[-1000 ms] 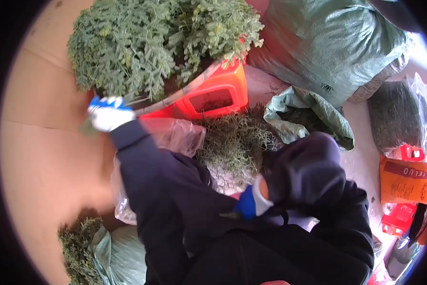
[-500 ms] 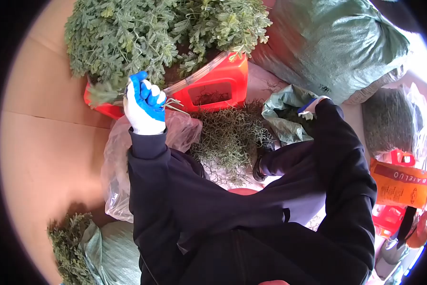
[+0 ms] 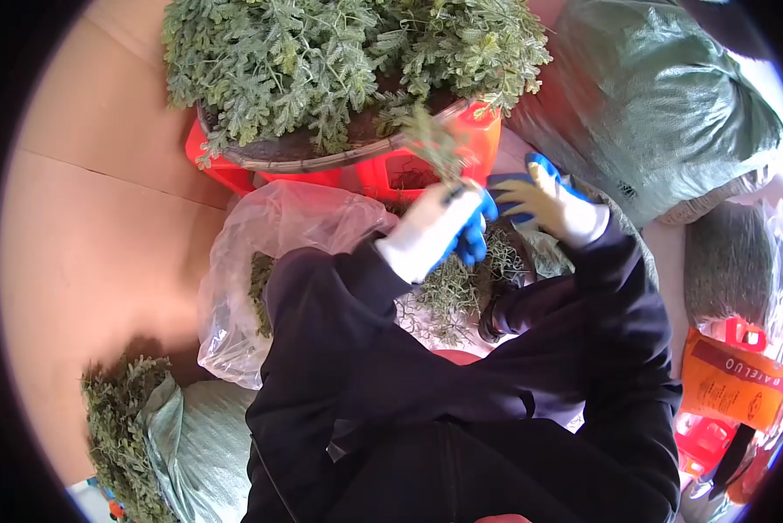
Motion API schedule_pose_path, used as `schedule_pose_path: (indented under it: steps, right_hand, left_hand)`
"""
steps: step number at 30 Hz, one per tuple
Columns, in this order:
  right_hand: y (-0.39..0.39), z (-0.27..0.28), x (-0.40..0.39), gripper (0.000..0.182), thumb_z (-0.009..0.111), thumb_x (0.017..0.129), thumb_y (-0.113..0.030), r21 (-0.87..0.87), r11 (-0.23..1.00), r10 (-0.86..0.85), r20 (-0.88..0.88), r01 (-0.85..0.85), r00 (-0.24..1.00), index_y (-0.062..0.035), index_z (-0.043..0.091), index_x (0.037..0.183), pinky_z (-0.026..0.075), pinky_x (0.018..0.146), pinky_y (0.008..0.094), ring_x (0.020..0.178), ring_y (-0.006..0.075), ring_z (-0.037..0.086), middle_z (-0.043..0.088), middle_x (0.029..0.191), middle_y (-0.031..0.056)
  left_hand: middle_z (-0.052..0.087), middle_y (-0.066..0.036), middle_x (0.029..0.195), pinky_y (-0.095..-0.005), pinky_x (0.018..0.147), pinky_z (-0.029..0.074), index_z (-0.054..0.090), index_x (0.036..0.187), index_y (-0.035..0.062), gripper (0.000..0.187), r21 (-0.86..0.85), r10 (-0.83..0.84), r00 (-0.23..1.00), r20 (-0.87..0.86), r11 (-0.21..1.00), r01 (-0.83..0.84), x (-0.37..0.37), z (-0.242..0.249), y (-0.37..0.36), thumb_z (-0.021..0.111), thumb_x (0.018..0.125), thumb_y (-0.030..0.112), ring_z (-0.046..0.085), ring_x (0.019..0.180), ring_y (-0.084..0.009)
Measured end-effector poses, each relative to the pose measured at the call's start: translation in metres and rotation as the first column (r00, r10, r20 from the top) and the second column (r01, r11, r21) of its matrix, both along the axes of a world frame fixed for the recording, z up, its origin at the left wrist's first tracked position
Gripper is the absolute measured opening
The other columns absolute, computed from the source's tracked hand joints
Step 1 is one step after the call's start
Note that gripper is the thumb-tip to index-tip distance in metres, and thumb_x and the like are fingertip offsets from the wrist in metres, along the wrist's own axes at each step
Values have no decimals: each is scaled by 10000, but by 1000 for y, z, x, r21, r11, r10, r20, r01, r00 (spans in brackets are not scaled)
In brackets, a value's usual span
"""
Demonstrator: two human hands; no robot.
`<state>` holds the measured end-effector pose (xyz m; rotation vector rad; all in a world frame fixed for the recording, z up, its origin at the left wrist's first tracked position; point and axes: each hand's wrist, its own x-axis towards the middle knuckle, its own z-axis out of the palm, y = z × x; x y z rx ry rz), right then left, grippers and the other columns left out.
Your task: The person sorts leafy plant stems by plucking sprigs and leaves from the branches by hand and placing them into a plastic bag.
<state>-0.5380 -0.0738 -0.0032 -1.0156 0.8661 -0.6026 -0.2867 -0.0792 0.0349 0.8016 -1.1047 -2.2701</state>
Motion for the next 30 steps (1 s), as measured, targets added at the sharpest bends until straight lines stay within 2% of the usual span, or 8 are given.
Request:
schedule_pose_path:
  steps: [2, 5, 8, 12, 14, 19, 23, 30]
  right_hand:
    - [18, 28, 54, 572, 500, 950, -479, -22, 1000, 5, 135, -2, 991, -19, 494, 1290, 510, 724, 305, 845, 181, 635, 637, 1077, 131]
    - [26, 13, 73, 407, 713, 849, -273, 114, 981, 171, -130, -156, 977, 26, 618, 1109, 542, 646, 316, 780, 190, 664, 684, 913, 125]
    - [21, 3, 61, 388, 735, 829, -209, 246, 958, 126, 108, -149, 986, 53, 618, 1088, 544, 676, 326, 827, 191, 664, 688, 944, 130]
    - [24, 16, 65, 233, 635, 908, -131, -107, 992, -67, -3, 66, 998, 28, 646, 1078, 524, 796, 286, 898, 213, 667, 679, 1051, 135]
    - [19, 7, 60, 199, 581, 941, -133, -518, 853, -91, -27, 64, 995, 15, 645, 1058, 521, 752, 282, 835, 157, 667, 690, 1027, 110]
    - [18, 38, 35, 250, 590, 934, -227, -181, 973, -178, -203, 142, 963, -44, 681, 1078, 427, 565, 256, 656, 73, 555, 675, 866, 21]
    - [21, 44, 47, 286, 651, 882, -190, -44, 996, 74, -40, -76, 996, -40, 674, 1125, 434, 590, 229, 721, 39, 529, 671, 933, -2]
    - [14, 53, 48, 427, 629, 925, -349, 12, 901, 433, -108, -434, 895, -35, 620, 1213, 365, 526, 228, 571, 70, 448, 529, 696, -36]
  left_hand:
    - [578, -48, 730, -315, 547, 485, 591, 953, 38, 226, -102, -285, 904, 320, 938, 332, -15, -3, 14, 484, 987, 234, 572, 586, -168]
    - [615, -49, 788, -311, 595, 474, 616, 1030, 29, 203, -891, 192, 944, 267, -324, 318, -20, -63, 42, 526, 975, 203, 609, 687, -157]
    - [635, -58, 876, -316, 667, 477, 614, 1066, 35, 188, -389, -241, 815, 528, 784, 484, -18, -28, 36, 572, 949, 177, 599, 781, -140]
    - [629, -96, 894, -345, 749, 481, 584, 1095, 8, 240, -676, -130, 975, 181, 703, 220, -13, -38, 28, 621, 921, 168, 588, 837, -162]
    - [645, -157, 1032, -323, 846, 479, 530, 1216, -37, 428, -520, -210, 661, 720, 467, 715, 2, 5, 10, 667, 887, 201, 601, 936, -193]
    - [631, -57, 679, -273, 611, 487, 663, 897, 4, 267, -740, 319, 843, 433, 660, 130, 49, 38, -3, 739, 820, 248, 576, 593, -79]
    - [526, -183, 1259, -467, 961, 446, 541, 1231, 30, 808, -921, 448, 873, 194, -222, 319, 34, 62, -2, 892, 546, 275, 531, 1131, -379]
    - [580, -125, 589, -370, 534, 492, 552, 1148, 13, 501, -665, -51, 721, 691, 349, 661, 23, 11, -8, 732, 810, 335, 588, 502, -310]
